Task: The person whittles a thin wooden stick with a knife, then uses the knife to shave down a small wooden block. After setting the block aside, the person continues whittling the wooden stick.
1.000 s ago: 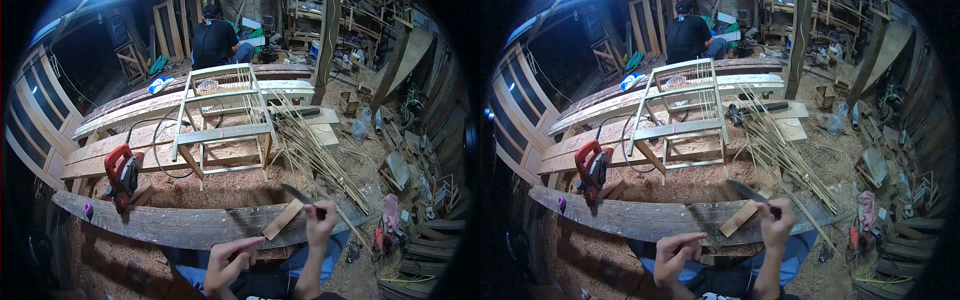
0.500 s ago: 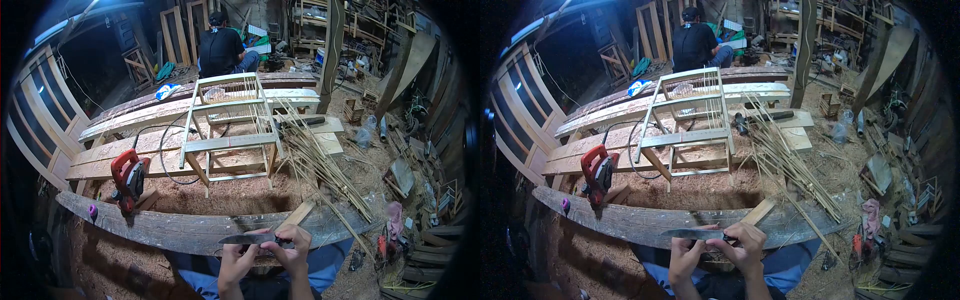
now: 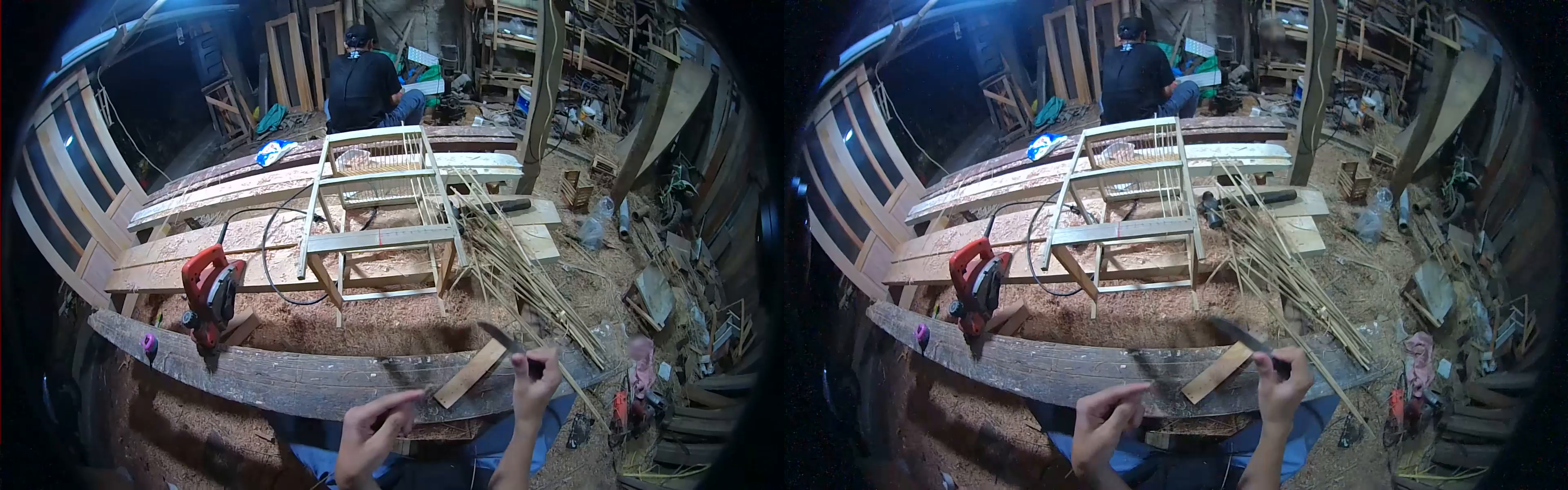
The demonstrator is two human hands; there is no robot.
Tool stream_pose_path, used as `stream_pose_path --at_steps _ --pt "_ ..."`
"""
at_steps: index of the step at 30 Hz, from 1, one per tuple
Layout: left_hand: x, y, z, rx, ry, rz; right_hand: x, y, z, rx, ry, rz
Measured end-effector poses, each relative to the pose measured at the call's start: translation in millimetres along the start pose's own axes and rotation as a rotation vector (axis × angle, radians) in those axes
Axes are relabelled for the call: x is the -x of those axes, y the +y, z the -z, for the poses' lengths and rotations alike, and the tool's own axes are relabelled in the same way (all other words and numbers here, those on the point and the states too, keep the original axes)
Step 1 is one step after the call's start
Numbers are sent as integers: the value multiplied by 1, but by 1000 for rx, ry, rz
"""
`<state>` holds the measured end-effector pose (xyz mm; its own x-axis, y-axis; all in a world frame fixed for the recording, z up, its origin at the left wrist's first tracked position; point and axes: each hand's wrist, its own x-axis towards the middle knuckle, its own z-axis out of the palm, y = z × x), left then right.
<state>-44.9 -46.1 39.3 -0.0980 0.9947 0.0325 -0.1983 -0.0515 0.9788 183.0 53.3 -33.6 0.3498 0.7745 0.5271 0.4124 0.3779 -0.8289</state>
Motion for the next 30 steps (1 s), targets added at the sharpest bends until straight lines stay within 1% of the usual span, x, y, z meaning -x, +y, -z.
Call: stream_pose_path --at_steps 1,2,4,5,7,8,10,13,15,16,18,19,20,21,23,24,25,26,27,28,29,30 --pt "-4 -2 -4 -13 46 16 4 -6 0 8 -14 43" --pt "-7 -4 -8 -12 50 26 13 -15 -4 -80 -47 41" --pt "-17 -11 -16 -5 46 87 23 -27 -14 -193 -197 55" --pt "-17 -16 -15 -74 11 111 25 -35 -19 -191 -194 53" --pt "-17 -21 -20 -93 14 93 28 -52 -28 -249 -309 183" --pt "-18 -22 -21 -109 21 65 30 -54 -31 -251 -309 180" --pt "-15 -26 -18 -50 20 73 32 -54 -36 -227 -325 247" --pt "-16 -25 -17 34 -1 125 28 -50 -35 -216 -329 274" --pt "-17 -21 -20 -63 22 90 26 -47 -34 -196 -319 301" --pt "-18 -19 -19 -62 21 91 25 -44 -34 -200 -310 297" --pt "-18 -16 -18 -257 29 177 23 -39 -34 -202 -304 294" --pt "-18 -20 -17 -255 29 179 22 -37 -34 -174 -290 317" --pt "-20 -27 -17 -211 34 117 21 -34 -34 -147 -278 342" --pt "-20 -31 -17 -167 39 53 17 -27 -34 -146 -280 344" --pt "-10 -15 -5 -110 53 36 8 -7 -26 134 -67 200" --pt "-7 -8 0 -56 64 16 1 -5 -14 198 -51 5" --pt "-10 -5 0 -56 65 7 -1 1 -4 134 -26 -14" --pt "-15 -2 0 -72 111 16 -2 5 2 70 -8 -31" --pt "-16 0 -1 -89 158 36 -1 -2 1 71 -17 -29" --pt "-15 1 -2 -111 198 62 5 -14 -3 5 -49 42" --pt "-21 -7 -5 -12 187 35 9 -24 -9 -63 -71 119" --pt "-27 -13 -7 -10 179 23 16 -26 -17 -127 -121 76"
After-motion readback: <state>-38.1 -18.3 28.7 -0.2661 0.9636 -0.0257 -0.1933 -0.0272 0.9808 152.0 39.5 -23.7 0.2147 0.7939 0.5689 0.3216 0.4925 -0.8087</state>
